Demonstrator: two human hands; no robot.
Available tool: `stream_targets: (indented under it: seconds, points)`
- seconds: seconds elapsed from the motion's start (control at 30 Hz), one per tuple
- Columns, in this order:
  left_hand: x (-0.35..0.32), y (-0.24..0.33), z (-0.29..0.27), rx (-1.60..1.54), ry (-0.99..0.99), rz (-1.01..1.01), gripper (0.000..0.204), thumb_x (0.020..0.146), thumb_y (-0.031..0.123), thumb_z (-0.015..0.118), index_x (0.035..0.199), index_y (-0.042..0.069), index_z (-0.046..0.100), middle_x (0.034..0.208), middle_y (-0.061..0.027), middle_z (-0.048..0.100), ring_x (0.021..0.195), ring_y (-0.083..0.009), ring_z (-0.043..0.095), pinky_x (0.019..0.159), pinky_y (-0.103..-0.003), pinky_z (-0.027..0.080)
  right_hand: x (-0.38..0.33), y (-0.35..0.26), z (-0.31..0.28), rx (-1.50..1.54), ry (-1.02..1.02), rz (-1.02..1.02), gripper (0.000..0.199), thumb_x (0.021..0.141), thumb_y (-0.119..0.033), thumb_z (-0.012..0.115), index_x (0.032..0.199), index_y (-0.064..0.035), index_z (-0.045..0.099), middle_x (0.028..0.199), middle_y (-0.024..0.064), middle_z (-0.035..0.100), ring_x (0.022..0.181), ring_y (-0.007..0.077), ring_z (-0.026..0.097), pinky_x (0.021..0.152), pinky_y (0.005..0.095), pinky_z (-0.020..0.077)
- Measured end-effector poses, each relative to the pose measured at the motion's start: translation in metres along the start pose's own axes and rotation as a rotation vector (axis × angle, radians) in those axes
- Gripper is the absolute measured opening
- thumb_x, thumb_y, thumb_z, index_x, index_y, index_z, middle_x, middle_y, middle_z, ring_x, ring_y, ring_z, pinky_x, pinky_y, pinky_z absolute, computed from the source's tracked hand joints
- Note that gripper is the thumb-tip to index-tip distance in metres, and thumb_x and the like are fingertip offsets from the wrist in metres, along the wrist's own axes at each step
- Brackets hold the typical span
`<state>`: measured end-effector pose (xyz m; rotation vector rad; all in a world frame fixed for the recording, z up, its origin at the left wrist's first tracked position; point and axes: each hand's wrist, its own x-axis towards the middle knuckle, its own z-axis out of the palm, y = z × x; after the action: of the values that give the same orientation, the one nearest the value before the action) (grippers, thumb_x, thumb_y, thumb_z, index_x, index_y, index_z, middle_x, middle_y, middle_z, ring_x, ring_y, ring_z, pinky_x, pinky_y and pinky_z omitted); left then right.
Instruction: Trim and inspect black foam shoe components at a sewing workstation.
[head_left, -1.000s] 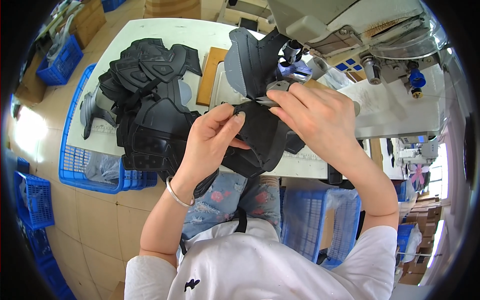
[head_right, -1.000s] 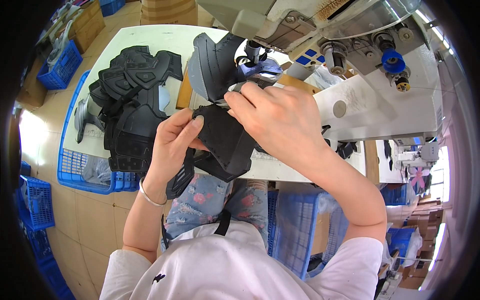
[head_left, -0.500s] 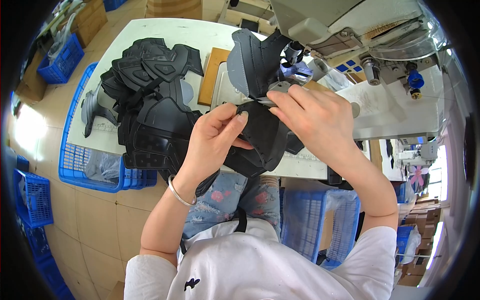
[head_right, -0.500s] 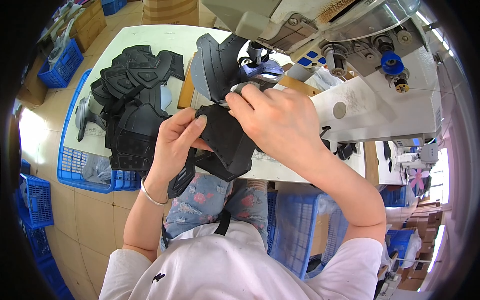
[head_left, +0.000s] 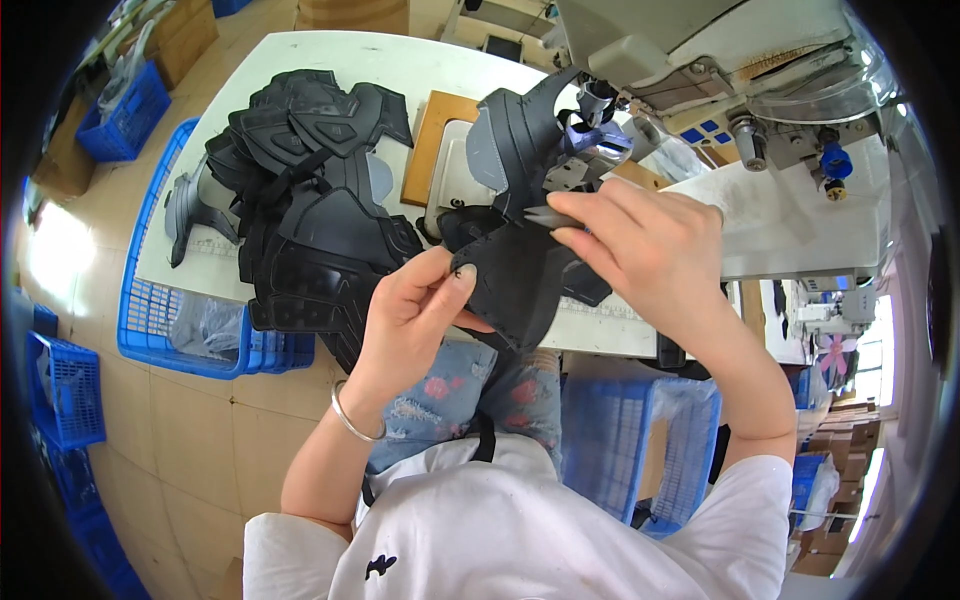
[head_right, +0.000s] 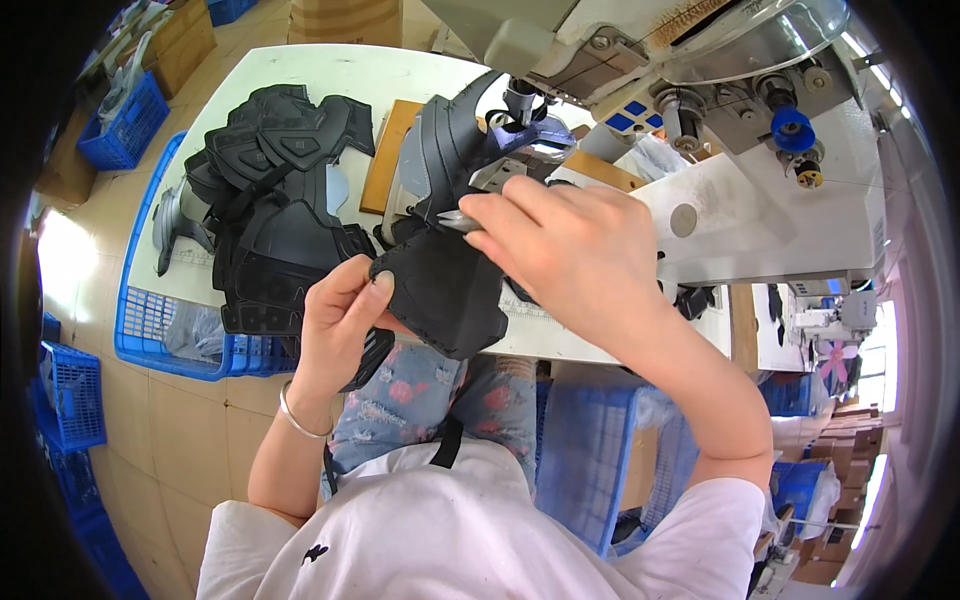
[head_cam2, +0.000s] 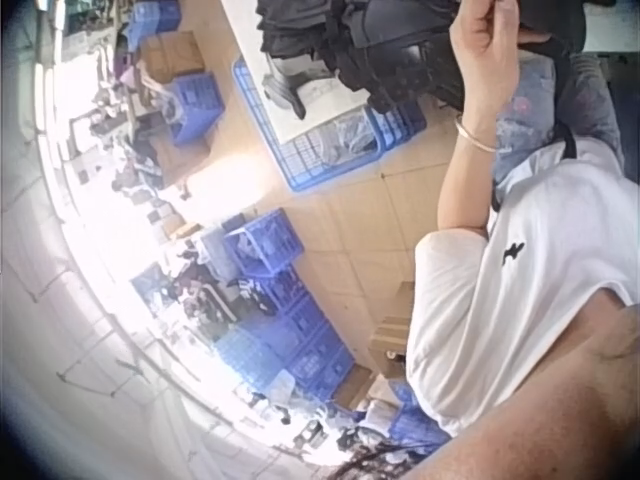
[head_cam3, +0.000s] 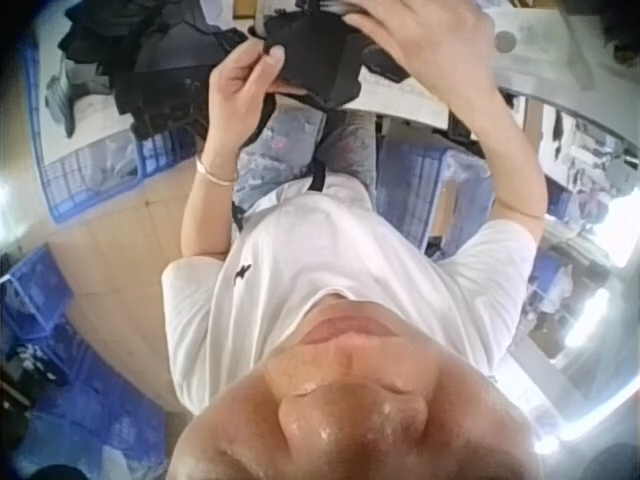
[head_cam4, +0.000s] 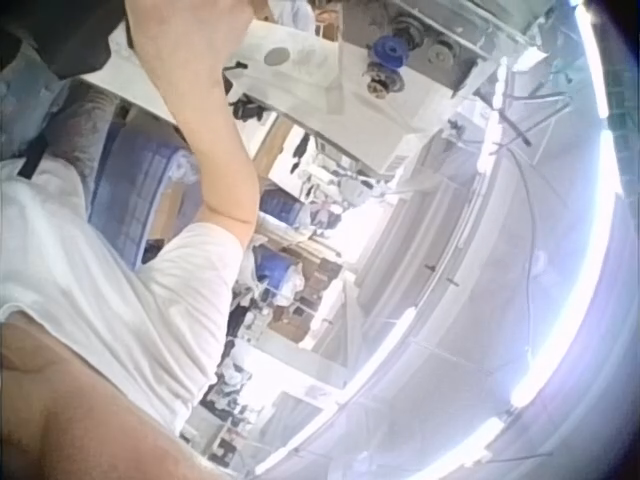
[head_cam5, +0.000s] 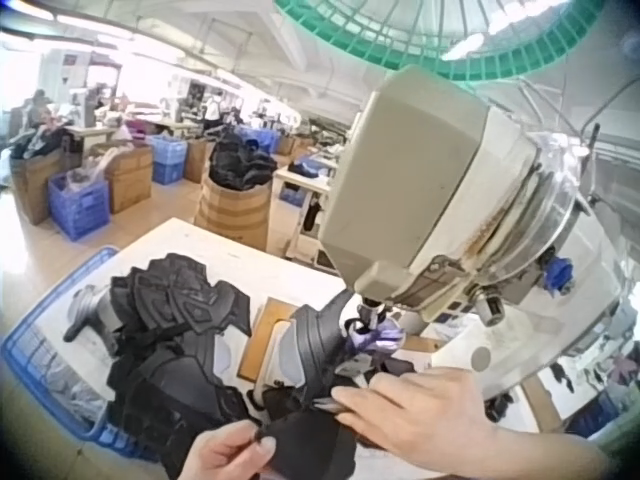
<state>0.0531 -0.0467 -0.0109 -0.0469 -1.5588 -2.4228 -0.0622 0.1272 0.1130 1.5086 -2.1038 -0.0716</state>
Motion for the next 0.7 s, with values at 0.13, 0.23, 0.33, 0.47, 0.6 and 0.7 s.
stream_targets:
  seconds: [0.13, 0.23, 0.33, 0.47, 0.6, 0.7]
  points:
    - [-0.001, 0.003, 0.003, 0.054, 0.029, -0.016, 0.025, 0.100, 0.009, 0.053, 0.078, 0.001, 0.044, 0.072, 0.0034, 0.044, 0.069, -0.0020, 0.052, 0.063, -0.025, 0.060, 0.000, -0.003, 0.003, 0.033, 0.014, -0.025, 0.028, 0.072, -0.023, 0.077, 0.098, -0.0155, 0.070, 0.072, -0.0027, 0.054, 0.058, 0.0139, 0.058, 0.050, 0.0279, 0.0444]
    - [-0.001, 0.003, 0.004, 0.044, 0.026, 0.014, 0.026, 0.100, 0.009, 0.053, 0.077, 0.002, 0.043, 0.071, 0.0037, 0.044, 0.068, -0.0018, 0.052, 0.062, -0.024, 0.059, 0.001, -0.005, 0.003, 0.010, 0.021, -0.040, 0.029, 0.072, -0.023, 0.078, 0.098, -0.0155, 0.070, 0.072, -0.0030, 0.052, 0.058, 0.0128, 0.057, 0.050, 0.0275, 0.0438]
    - [0.000, 0.002, 0.005, 0.042, 0.019, 0.003, 0.027, 0.100, 0.009, 0.052, 0.076, 0.002, 0.042, 0.070, 0.0037, 0.043, 0.067, -0.0017, 0.052, 0.061, -0.023, 0.059, 0.000, -0.006, 0.007, -0.020, -0.006, -0.050, 0.029, 0.071, -0.023, 0.078, 0.098, -0.0159, 0.070, 0.072, -0.0037, 0.052, 0.058, 0.0115, 0.057, 0.050, 0.0273, 0.0434]
    - [-0.002, 0.002, 0.004, 0.052, 0.021, 0.003, 0.028, 0.100, 0.009, 0.052, 0.075, 0.002, 0.041, 0.069, 0.0035, 0.043, 0.065, -0.0016, 0.052, 0.060, -0.023, 0.058, 0.002, -0.011, 0.007, -0.146, 0.018, -0.102, 0.021, 0.074, -0.022, 0.072, 0.093, -0.0160, 0.070, 0.072, -0.0056, 0.053, 0.058, 0.0094, 0.055, 0.053, 0.0255, 0.0424]
    - [-0.003, 0.002, 0.007, 0.116, 0.026, 0.026, 0.028, 0.100, 0.008, 0.053, 0.075, 0.001, 0.041, 0.068, 0.0032, 0.043, 0.065, -0.0016, 0.050, 0.060, -0.024, 0.058, 0.005, -0.016, 0.002, -0.317, 0.025, -0.228, 0.019, 0.073, -0.019, 0.069, 0.092, -0.0177, 0.071, 0.070, -0.0062, 0.052, 0.057, 0.0086, 0.054, 0.052, 0.0248, 0.0401]
    - [-0.006, 0.009, 0.007, 0.242, 0.010, 0.061, 0.029, 0.099, 0.007, 0.053, 0.074, 0.001, 0.041, 0.067, 0.0029, 0.043, 0.064, -0.0018, 0.048, 0.061, -0.024, 0.058, 0.006, -0.013, 0.006, -0.282, 0.003, -0.235, 0.018, 0.074, -0.019, 0.069, 0.091, -0.0186, 0.070, 0.070, -0.0068, 0.051, 0.056, 0.0091, 0.053, 0.052, 0.0254, 0.0399]
